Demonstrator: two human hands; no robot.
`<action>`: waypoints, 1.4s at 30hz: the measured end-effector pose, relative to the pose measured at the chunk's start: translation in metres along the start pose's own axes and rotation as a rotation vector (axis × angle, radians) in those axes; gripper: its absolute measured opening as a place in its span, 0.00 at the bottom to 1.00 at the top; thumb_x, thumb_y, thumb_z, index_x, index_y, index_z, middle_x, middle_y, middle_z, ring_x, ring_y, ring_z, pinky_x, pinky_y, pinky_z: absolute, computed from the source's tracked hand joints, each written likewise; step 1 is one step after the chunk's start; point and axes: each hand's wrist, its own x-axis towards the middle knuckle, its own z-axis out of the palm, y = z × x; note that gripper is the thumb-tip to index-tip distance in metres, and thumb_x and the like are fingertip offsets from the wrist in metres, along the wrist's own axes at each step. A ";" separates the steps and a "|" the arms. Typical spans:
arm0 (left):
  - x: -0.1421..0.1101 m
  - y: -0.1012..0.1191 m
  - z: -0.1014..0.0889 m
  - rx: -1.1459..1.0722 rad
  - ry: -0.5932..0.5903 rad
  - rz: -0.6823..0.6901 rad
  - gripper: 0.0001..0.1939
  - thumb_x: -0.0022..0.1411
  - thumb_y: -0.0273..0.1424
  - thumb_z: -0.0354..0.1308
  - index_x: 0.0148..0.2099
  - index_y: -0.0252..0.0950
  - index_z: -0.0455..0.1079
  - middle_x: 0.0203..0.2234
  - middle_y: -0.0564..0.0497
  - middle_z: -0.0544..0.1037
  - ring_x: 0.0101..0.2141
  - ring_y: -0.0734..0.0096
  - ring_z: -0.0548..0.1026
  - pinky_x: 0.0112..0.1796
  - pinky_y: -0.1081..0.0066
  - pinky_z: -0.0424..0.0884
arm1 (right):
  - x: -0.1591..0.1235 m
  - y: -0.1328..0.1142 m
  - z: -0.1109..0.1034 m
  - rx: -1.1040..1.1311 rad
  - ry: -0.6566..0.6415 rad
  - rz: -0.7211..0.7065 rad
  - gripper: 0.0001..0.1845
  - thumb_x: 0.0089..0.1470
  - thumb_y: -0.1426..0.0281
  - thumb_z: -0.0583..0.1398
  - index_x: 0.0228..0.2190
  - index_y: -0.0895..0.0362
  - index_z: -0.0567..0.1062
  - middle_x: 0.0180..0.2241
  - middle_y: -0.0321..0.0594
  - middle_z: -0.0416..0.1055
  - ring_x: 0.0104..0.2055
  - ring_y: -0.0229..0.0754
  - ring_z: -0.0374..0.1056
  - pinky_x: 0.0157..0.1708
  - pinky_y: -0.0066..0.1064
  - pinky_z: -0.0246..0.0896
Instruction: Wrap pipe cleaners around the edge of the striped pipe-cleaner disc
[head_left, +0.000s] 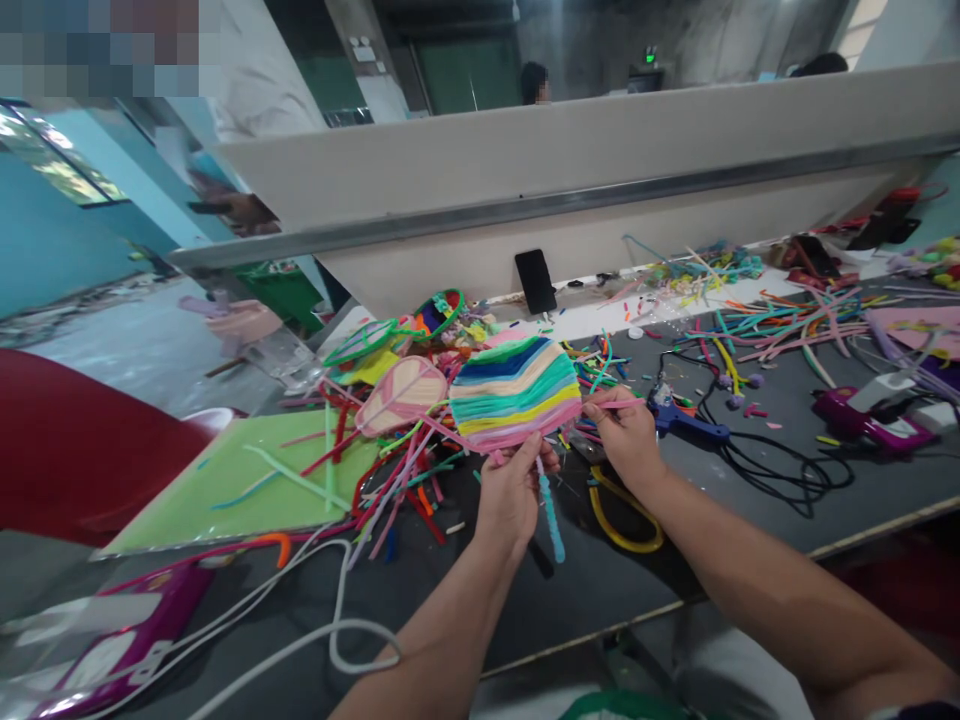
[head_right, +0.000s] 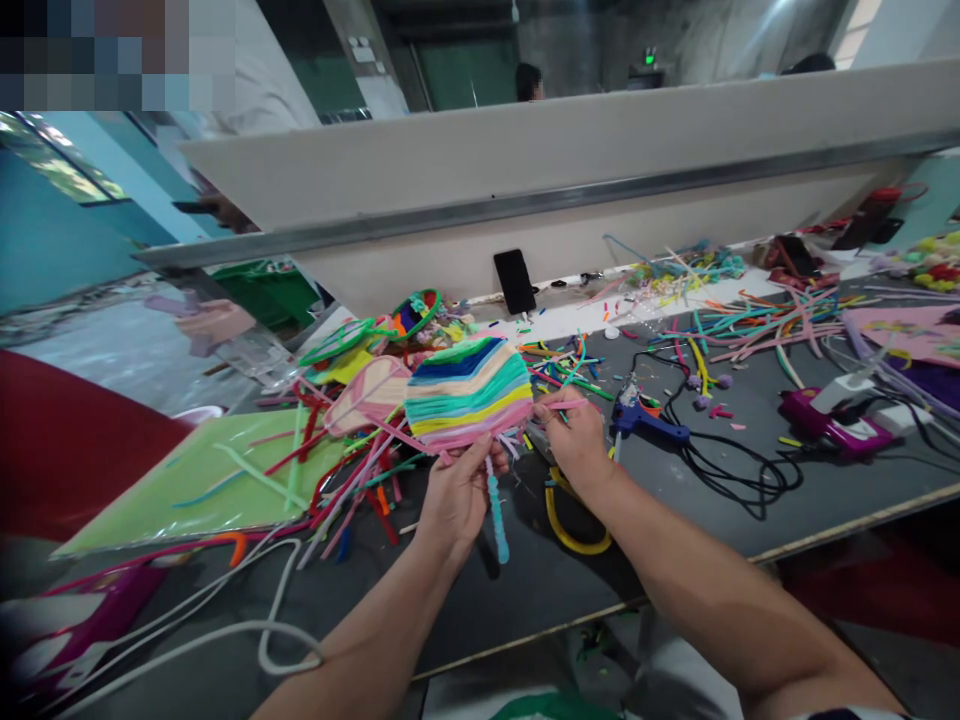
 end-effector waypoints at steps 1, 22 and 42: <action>0.000 0.000 0.000 0.000 0.007 -0.001 0.09 0.45 0.30 0.68 0.25 0.29 0.72 0.18 0.51 0.74 0.20 0.74 0.72 0.24 0.73 0.70 | 0.000 0.001 0.000 -0.009 0.001 0.015 0.05 0.52 0.65 0.60 0.28 0.54 0.72 0.29 0.38 0.74 0.33 0.42 0.69 0.35 0.33 0.60; -0.003 -0.001 -0.002 0.015 -0.027 -0.066 0.09 0.46 0.31 0.68 0.27 0.30 0.73 0.19 0.51 0.74 0.20 0.75 0.72 0.23 0.75 0.69 | 0.001 -0.002 0.010 0.730 -0.012 0.390 0.13 0.41 0.67 0.67 0.21 0.55 0.66 0.18 0.29 0.64 0.21 0.34 0.60 0.25 0.27 0.56; 0.005 -0.007 -0.002 -0.061 -0.042 -0.327 0.10 0.46 0.28 0.68 0.32 0.30 0.72 0.21 0.52 0.74 0.21 0.77 0.73 0.26 0.76 0.72 | 0.008 0.017 0.011 0.699 -0.019 0.360 0.12 0.41 0.66 0.67 0.21 0.56 0.68 0.20 0.29 0.66 0.23 0.33 0.61 0.30 0.28 0.56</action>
